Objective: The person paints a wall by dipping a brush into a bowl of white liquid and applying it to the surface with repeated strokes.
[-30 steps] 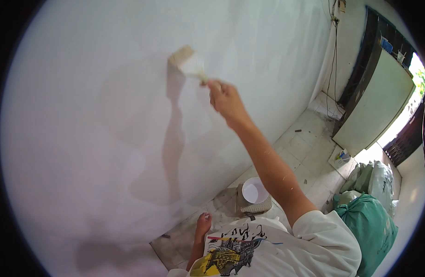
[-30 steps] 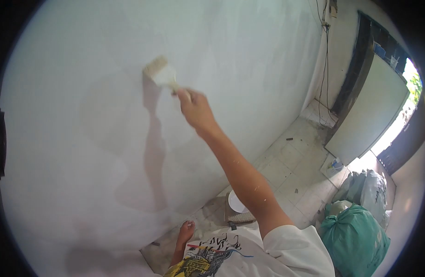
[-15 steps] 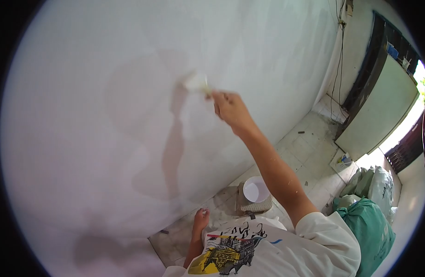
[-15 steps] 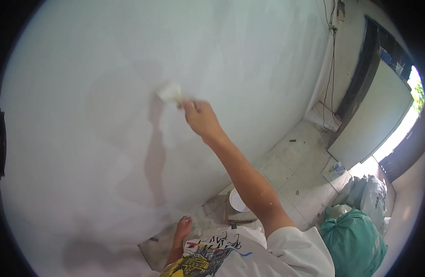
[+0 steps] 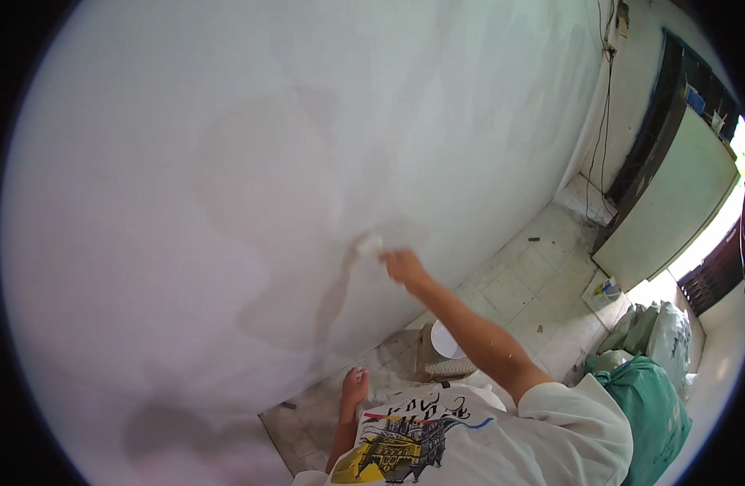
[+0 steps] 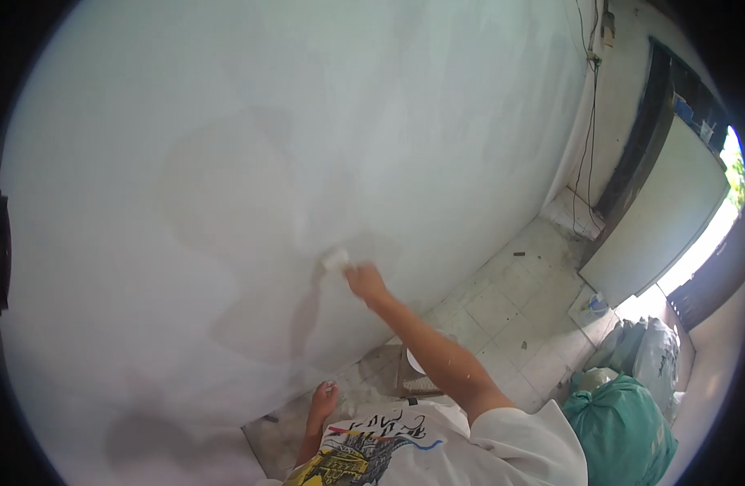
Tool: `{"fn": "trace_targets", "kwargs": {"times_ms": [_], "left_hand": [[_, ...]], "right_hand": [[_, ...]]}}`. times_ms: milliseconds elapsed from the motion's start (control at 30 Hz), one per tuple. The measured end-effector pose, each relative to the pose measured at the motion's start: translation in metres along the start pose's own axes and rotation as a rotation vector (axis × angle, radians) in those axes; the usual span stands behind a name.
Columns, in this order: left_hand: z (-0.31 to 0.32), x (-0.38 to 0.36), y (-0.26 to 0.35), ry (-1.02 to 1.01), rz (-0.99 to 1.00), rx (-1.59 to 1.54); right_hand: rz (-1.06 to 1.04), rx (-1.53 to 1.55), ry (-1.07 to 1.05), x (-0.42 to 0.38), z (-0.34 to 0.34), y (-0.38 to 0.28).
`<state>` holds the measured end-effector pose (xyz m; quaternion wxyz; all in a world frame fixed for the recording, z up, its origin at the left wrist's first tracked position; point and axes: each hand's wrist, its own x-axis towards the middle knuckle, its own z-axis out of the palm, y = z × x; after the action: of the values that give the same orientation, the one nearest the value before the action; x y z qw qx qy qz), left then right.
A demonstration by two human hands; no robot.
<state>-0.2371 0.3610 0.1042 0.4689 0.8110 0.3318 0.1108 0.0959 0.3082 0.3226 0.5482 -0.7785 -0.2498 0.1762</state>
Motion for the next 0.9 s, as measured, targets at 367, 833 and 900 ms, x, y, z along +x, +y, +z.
{"fn": "trace_targets", "kwargs": {"times_ms": [367,833,900], "left_hand": [[0.01,-0.011,-0.001,-0.043,-0.023,-0.054],[0.012,0.0,-0.008,-0.014,-0.019,-0.028],[0.017,-0.003,-0.011,-0.021,-0.004,-0.03]], "right_hand": [[-0.689,-0.425,0.588,-0.016,-0.047,-0.177],[-0.754,-0.553,0.539,-0.037,-0.105,-0.288],[-0.857,-0.509,0.715,-0.029,-0.093,-0.281]]}}
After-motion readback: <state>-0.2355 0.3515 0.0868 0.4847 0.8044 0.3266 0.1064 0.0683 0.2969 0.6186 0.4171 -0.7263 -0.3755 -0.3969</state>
